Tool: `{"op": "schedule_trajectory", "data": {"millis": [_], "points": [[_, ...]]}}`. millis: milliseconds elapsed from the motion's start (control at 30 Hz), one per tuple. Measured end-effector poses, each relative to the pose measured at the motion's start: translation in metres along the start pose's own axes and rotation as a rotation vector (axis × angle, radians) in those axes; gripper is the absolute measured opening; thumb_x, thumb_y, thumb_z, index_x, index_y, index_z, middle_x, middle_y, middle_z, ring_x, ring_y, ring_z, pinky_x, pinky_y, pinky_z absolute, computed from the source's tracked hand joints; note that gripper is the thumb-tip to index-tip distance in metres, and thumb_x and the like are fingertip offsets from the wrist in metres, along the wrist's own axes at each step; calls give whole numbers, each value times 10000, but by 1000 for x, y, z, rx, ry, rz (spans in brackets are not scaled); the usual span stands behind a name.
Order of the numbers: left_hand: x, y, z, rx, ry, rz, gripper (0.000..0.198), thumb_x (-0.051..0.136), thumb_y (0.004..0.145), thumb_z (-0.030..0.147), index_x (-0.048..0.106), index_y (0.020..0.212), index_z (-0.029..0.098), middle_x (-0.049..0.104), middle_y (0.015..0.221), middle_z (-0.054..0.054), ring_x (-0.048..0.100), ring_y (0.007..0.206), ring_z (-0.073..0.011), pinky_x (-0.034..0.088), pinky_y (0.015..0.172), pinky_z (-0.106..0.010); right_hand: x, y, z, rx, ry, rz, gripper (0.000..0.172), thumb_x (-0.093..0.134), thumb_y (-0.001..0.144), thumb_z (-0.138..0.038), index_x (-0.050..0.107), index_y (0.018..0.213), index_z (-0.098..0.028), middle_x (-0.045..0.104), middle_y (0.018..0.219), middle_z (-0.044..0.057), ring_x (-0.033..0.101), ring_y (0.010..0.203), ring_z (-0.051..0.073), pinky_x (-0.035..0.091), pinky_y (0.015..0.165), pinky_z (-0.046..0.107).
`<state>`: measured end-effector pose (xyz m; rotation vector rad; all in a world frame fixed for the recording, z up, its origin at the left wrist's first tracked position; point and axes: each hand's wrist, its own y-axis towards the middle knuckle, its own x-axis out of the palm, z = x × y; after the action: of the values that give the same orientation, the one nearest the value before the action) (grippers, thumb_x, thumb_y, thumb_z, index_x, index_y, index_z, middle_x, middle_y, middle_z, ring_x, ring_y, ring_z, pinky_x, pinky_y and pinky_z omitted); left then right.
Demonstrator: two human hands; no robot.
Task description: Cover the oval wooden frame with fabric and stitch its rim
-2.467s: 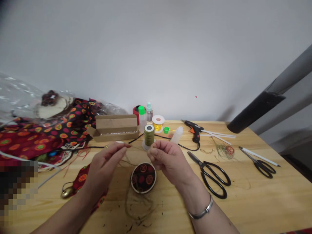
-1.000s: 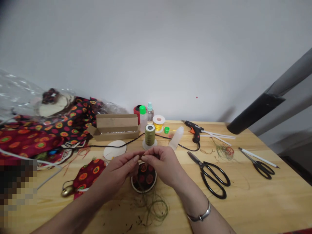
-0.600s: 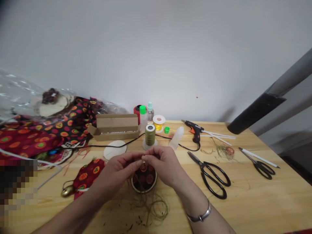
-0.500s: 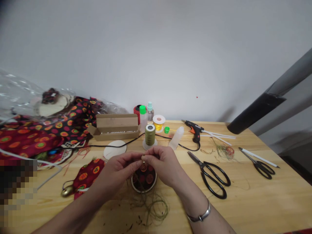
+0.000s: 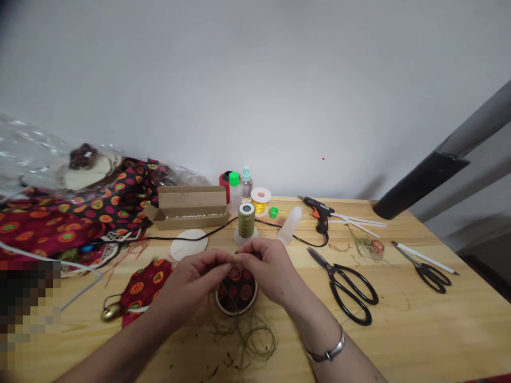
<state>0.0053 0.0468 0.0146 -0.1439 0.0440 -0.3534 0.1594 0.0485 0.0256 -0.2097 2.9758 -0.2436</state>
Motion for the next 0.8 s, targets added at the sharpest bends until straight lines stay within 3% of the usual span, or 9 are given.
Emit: {"op": "schedule_trajectory", "data": {"millis": [167, 333, 500, 800], "points": [[-1, 0, 1, -85, -132, -31, 131, 611, 702, 250, 665, 734, 136, 610, 642, -1, 514, 573, -108, 401, 553, -217, 0, 1, 0, 16, 10, -18, 96, 636, 692, -208, 615, 651, -124, 533, 556, -29, 441, 497, 72, 342, 478, 201], [-5, 1, -5, -124, -294, -65, 141, 628, 716, 262, 663, 701, 126, 479, 495, 54, 352, 419, -33, 225, 408, -164, 0, 1, -1, 43, 66, -25, 125, 658, 677, -234, 609, 650, -122, 527, 540, -37, 417, 475, 62, 312, 456, 198], [-7, 5, -9, -186, -436, -135, 183, 628, 720, 258, 634, 607, 114, 543, 518, 15, 313, 375, -13, 150, 377, -174, 0, 0, -4, 42, 79, -17, 138, 677, 655, -235, 600, 617, -128, 500, 512, -53, 380, 456, 51, 279, 438, 198], [-9, 7, -8, -127, -279, -114, 224, 645, 734, 312, 669, 614, 124, 537, 489, 27, 312, 385, -16, 165, 380, -173, -2, 1, -3, 20, 68, -19, 107, 654, 680, -211, 610, 631, -127, 498, 507, -55, 372, 452, 49, 260, 433, 203]]}}
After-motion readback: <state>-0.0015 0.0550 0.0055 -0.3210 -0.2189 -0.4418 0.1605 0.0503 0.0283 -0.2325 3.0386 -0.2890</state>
